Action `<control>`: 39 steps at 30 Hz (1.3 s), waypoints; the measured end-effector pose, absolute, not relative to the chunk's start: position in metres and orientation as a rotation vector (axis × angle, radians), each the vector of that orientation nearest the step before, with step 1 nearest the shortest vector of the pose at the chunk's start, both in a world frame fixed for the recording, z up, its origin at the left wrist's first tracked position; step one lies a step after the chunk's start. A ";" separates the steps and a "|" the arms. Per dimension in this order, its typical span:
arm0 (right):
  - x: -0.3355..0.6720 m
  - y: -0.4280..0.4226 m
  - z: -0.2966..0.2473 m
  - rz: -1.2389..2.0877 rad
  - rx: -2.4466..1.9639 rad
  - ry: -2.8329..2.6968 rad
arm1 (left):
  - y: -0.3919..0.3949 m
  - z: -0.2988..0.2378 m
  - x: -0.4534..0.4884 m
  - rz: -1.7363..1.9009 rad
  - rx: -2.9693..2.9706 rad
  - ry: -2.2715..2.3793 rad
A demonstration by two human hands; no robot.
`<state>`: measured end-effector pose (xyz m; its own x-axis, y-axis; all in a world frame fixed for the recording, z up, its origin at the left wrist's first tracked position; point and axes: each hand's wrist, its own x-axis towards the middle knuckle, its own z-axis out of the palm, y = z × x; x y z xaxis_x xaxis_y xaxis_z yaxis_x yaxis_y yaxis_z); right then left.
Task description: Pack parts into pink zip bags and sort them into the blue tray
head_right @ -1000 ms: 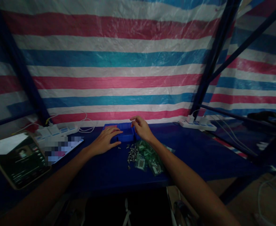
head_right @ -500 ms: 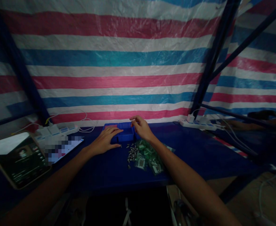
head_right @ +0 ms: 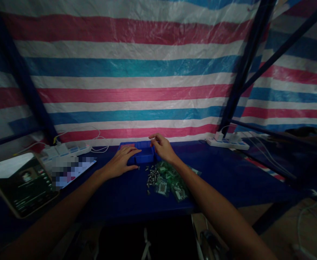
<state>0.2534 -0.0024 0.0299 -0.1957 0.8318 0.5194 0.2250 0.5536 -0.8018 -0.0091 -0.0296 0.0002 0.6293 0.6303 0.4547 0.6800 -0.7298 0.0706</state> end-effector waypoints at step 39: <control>0.255 -0.003 0.033 0.722 -0.894 -1.735 | -0.050 0.015 0.002 -0.475 -3.089 -1.419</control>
